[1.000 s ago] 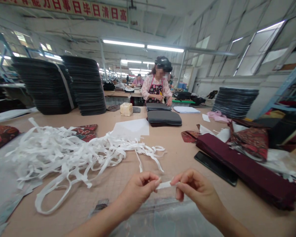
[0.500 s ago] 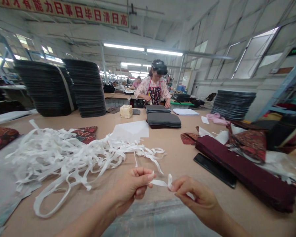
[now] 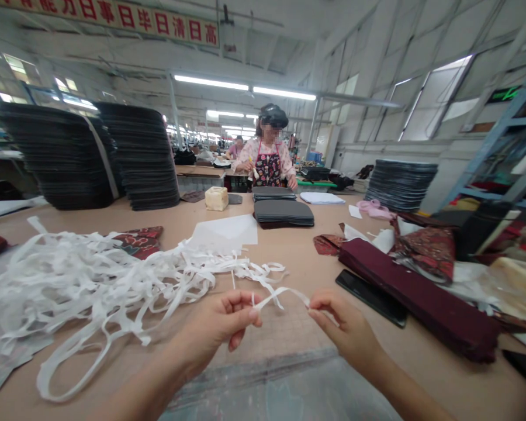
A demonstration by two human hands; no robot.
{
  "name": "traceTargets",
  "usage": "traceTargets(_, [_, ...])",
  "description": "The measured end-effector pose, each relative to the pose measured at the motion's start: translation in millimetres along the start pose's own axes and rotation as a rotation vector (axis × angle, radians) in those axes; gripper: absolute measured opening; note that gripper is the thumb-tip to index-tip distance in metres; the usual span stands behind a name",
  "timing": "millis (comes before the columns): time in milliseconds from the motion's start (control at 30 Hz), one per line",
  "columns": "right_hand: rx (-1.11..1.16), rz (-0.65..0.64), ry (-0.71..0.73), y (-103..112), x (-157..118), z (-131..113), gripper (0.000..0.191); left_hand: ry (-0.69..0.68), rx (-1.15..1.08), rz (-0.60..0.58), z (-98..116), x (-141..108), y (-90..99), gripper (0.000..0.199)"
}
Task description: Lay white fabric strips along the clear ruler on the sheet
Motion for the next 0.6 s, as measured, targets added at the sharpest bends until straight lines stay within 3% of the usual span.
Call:
traceTargets(100, [0.051, 0.098, -0.121, 8, 3, 8, 0.004, -0.124, 0.246, 0.106, 5, -1, 6.2, 0.039])
traceTargets(167, [0.047, 0.139, -0.161, 17, 3, 14, 0.012, -0.240, 0.455, 0.205, 11, -4, 14.5, 0.046])
traceTargets(267, [-0.036, 0.124, -0.176, 31, 3, 20, 0.018, -0.370, 0.714, 0.320, 18, -9, 29.5, 0.049])
traceTargets(400, [-0.127, 0.043, -0.179, 38, 1, 23, 0.016, -0.534, 0.924, 0.226, 21, -16, 40.0, 0.016])
traceTargets(467, [-0.154, 0.026, -0.169, 37, -1, 21, 0.017, -0.595, 1.049, 0.170, 20, -20, 41.3, 0.017])
traceTargets(533, [-0.177, 0.022, -0.142, 36, -2, 18, 0.019, -0.674, 1.196, 0.232, 22, -26, 43.5, 0.020])
traceTargets(600, [-0.199, 0.033, -0.107, 37, -2, 15, 0.019, -0.784, 1.339, 0.387, 29, -33, 46.3, 0.021])
Point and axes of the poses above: each hand's wrist, its own x-axis towards the middle knuckle, its own y-axis out of the back of the hand, z = x × y, the point moved 5 cm from there along x, towards the middle knuckle, and after that the axes turned 11 degrees about x, right-handed, at the moved point
